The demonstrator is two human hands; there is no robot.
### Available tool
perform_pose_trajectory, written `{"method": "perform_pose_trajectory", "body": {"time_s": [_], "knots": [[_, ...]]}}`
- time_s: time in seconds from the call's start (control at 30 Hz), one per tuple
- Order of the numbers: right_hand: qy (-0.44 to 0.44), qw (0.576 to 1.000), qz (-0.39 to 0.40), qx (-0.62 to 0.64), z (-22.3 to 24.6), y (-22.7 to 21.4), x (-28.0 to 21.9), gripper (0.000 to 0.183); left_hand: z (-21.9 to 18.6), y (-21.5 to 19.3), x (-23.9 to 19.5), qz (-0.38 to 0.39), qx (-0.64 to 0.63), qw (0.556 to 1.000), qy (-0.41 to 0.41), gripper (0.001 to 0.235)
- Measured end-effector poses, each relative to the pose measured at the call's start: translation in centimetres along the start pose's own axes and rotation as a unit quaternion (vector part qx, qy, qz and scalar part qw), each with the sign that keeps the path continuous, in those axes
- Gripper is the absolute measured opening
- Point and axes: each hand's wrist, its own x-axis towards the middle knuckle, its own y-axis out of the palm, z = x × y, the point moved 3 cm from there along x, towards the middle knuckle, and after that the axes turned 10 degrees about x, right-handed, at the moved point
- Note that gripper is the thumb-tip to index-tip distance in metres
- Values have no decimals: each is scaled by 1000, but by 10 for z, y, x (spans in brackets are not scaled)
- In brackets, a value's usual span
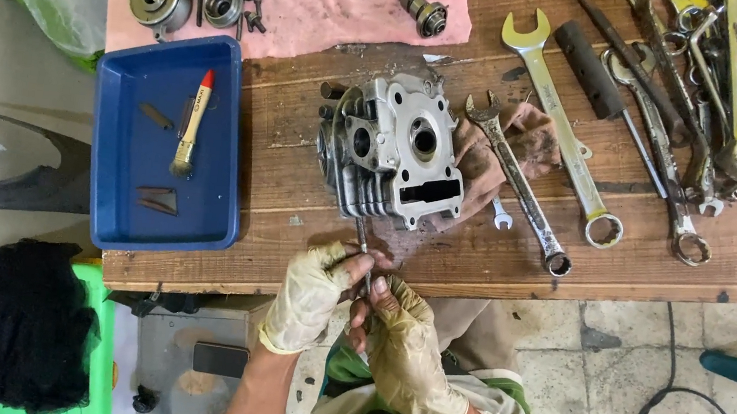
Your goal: Disassembling and adjusting components of a motorcycle engine cylinder head using hand tools like screwdrivers and wrenches.
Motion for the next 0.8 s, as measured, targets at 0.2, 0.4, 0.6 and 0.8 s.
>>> {"method": "perform_pose_trajectory", "body": {"time_s": [0.2, 0.4, 0.6, 0.8], "knots": [[-29, 992, -83, -92, 11, 5, -10, 22, -15, 8, -8, -10, -76, 997, -21, 10], [-102, 987, -80, -90, 7, 2, -6, 23, -15, 12, -16, 21, -186, 979, -77, 19], [-135, 974, -93, -159, 2, -8, -6, 17, -3, 4, -5, 14, -28, 999, 26, 24], [-149, 962, -61, -219, 4, 5, -10, 28, -6, 7, -11, 21, -128, 990, -47, 19]]}}
